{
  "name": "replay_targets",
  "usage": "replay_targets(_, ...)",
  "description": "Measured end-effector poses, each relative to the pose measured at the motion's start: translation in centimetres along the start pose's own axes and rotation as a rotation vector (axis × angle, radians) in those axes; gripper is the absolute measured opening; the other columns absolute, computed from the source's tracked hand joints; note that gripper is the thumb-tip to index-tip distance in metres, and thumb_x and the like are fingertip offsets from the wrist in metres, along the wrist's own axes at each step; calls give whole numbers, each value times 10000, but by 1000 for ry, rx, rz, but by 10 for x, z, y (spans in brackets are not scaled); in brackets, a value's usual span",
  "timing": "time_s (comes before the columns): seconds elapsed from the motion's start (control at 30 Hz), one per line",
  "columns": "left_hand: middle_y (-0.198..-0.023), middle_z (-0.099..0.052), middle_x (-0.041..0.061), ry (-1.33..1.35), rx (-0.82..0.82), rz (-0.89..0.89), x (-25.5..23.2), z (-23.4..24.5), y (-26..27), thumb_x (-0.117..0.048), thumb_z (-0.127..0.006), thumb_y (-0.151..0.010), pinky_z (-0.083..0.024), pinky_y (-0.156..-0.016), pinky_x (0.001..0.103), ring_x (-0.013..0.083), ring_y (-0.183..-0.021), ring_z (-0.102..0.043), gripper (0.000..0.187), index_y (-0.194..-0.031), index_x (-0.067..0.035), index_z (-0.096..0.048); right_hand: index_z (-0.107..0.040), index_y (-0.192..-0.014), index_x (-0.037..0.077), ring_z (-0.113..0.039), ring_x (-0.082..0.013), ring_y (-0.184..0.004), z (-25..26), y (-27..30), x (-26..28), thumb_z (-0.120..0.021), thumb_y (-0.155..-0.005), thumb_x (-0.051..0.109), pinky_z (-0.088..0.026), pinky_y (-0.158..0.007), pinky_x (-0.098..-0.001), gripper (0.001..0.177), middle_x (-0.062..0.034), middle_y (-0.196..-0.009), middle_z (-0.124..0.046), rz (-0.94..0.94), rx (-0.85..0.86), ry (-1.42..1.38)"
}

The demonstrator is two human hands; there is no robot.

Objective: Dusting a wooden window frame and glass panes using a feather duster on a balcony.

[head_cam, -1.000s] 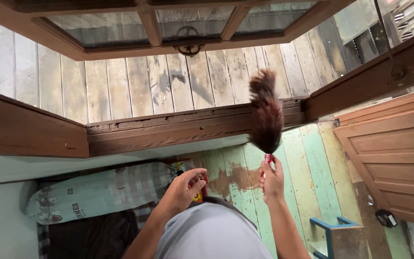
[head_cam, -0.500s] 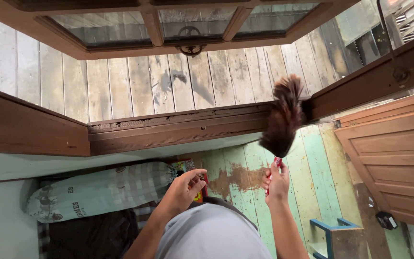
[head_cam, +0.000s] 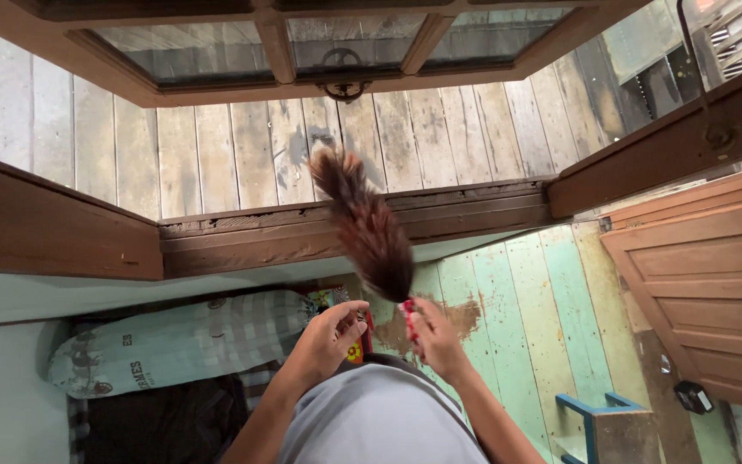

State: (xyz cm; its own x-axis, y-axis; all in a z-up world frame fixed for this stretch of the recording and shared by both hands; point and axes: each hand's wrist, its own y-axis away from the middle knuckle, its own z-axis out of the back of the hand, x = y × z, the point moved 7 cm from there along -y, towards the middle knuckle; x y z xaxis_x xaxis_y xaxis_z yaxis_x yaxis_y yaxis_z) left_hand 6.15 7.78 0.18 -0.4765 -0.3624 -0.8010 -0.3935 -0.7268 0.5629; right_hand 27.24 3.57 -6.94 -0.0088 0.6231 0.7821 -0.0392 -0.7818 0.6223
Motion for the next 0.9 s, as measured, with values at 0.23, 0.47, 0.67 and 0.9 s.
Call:
replay_targets(0.23,-1006,-649,-7,21,-45,60,12,7,2,-305,-570,-1020,-504,-829,292,145,-874,-591,418,-1415,-179,-629,-576,-1396,134,-511,-120,-556,-40,-3,30,-476,-1042,278,-418,-522,-253,395,-33,-746,-612,3,105,289)
replay_targets(0.47,-880,-707,-3,-14,-58,34,48,-4,-15,-418,-517,-1046,-441,-756,288,130,-782,-580,395,-852,-121,-692,-449,-1521,142,-693,-195,-1138,-82,0,44,-466,-1015,347,-557,-953,-289,546,-136,-1316,-688,-33,434,273)
replay_targets(0.67,-954,-750,18,112,-110,91,79,-18,-21,-500,-482,-999,-491,-816,297,133,-859,-648,441,-975,-124,-711,-153,-1641,191,-509,-194,-1369,-94,18,53,-488,-980,240,-386,-1089,-308,743,-40,-1669,-345,46,605,589)
replay_targets(0.9,-683,-616,2,339,-435,115,119,-9,-14,-285,-585,-943,-441,-645,328,124,-660,-530,284,-716,-116,-603,-261,-1626,214,-576,-233,-1296,-92,24,45,-519,-988,386,-406,-1066,-334,709,-58,-1525,-551,117,663,655)
